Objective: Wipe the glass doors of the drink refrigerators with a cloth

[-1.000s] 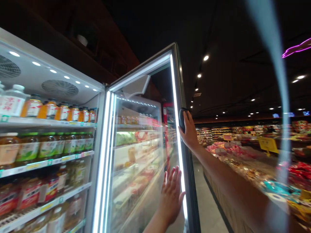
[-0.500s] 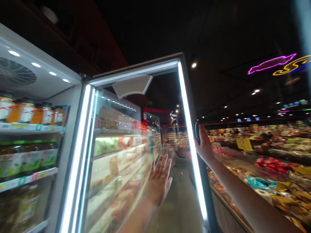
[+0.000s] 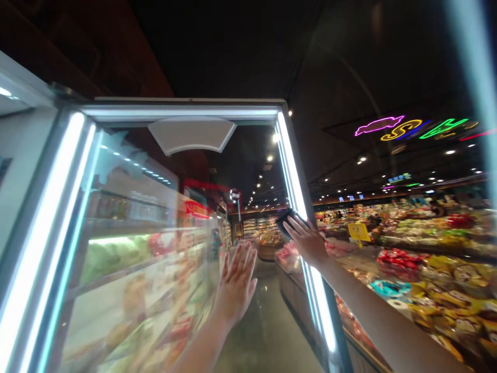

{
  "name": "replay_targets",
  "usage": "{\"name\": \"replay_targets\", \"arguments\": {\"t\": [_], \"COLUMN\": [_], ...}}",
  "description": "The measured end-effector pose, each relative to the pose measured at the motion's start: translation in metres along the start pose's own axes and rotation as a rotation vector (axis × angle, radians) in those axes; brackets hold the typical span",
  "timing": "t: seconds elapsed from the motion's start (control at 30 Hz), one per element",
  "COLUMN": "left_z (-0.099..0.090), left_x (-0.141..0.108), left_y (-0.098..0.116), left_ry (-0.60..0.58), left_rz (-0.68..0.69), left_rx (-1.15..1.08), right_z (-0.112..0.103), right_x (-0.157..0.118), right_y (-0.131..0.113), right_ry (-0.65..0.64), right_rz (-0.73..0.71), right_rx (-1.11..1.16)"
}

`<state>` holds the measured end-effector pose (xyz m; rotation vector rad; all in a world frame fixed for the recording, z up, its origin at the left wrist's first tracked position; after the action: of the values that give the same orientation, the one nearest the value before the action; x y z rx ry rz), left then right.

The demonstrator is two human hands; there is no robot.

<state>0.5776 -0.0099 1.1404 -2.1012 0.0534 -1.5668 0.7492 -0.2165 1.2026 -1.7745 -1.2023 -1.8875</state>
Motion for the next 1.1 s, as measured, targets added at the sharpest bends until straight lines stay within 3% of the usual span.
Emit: {"name": "replay_targets", "arguments": {"t": [0.1, 0.2, 0.43, 0.53, 0.63, 0.73, 0.93, 1.1], "left_z": [0.017, 0.032, 0.049, 0.055, 0.062, 0.068, 0.068, 0.067], "left_x": [0.012, 0.036, 0.095, 0.097, 0.093, 0.09, 0.088, 0.087], "left_y": [-0.021, -0.046, -0.096, -0.111, -0.12, -0.123, -0.125, -0.127], "left_ry": [0.035, 0.074, 0.175, 0.202, 0.205, 0.223, 0.247, 0.269], "left_rz": [0.023, 0.053, 0.019, -0.007, -0.006, -0.012, -0.006, -0.004], "left_rx": [0.006, 0.039, 0.136, 0.154, 0.147, 0.129, 0.06, 0.041], "right_z": [0.021, 0.031, 0.062, 0.082, 0.093, 0.093, 0.091, 0.088], "right_x": [-0.003, 0.013, 0.122, 0.143, 0.139, 0.144, 0.196, 0.173], "right_y": [0.01, 0.019, 0.028, 0.028, 0.029, 0.039, 0.049, 0.041], "right_ry": [0.018, 0.128, 0.337, 0.333, 0.295, 0.282, 0.32, 0.227], "right_rz": [0.014, 0.091, 0.246, 0.302, 0.27, 0.245, 0.351, 0.082], "right_rx": [0.03, 0.089, 0.147, 0.153, 0.125, 0.102, 0.156, 0.175]}}
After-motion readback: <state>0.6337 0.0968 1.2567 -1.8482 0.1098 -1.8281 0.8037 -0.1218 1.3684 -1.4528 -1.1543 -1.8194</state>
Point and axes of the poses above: each hand's wrist, its own x-axis towards the middle knuckle, its own z-axis out of the palm, y = z × x, the point moved 2 cm from there along x, towards the middle knuckle, and after that the axes turned 2 degrees about -z, right-handed, at the moved point
